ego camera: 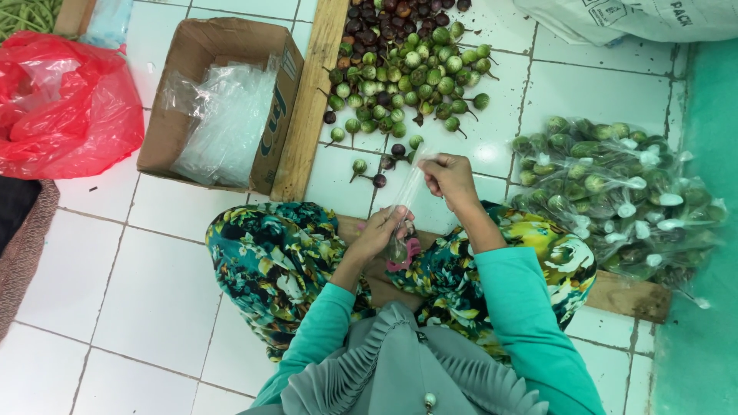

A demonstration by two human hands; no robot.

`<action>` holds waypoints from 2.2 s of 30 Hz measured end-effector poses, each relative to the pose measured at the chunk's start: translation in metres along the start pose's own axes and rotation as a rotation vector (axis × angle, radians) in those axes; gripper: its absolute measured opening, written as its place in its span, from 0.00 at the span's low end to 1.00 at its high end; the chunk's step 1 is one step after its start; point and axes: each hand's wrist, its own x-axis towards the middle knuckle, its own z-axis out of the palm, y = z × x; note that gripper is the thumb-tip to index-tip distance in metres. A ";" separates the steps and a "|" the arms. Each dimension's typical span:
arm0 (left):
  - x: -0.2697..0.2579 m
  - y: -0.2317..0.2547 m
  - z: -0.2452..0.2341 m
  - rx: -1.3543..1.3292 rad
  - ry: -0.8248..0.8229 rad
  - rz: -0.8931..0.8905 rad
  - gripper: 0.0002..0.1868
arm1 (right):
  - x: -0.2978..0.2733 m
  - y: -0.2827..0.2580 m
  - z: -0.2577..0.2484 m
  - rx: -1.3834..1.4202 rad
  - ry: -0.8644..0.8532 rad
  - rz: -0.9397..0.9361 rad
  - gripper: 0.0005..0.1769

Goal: The person sorts round green produce by hand, placing selected items into small clear plastic bags. The person repeatedly picks up individual fruits from a pile on the floor, places them into a bag, and then moves the bag aside.

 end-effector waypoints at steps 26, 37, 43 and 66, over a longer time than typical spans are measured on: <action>-0.029 0.057 0.016 0.144 0.068 -0.054 0.38 | 0.003 0.026 0.011 -0.105 -0.101 0.027 0.13; -0.009 0.006 0.005 0.211 0.129 -0.051 0.24 | 0.003 -0.005 -0.010 0.113 0.039 -0.016 0.11; -0.008 0.000 -0.005 0.034 0.343 -0.060 0.23 | -0.022 -0.011 -0.003 -0.056 -0.260 0.019 0.31; 0.004 -0.024 0.012 -0.226 0.304 0.090 0.17 | -0.019 0.016 0.018 0.035 -0.355 0.105 0.21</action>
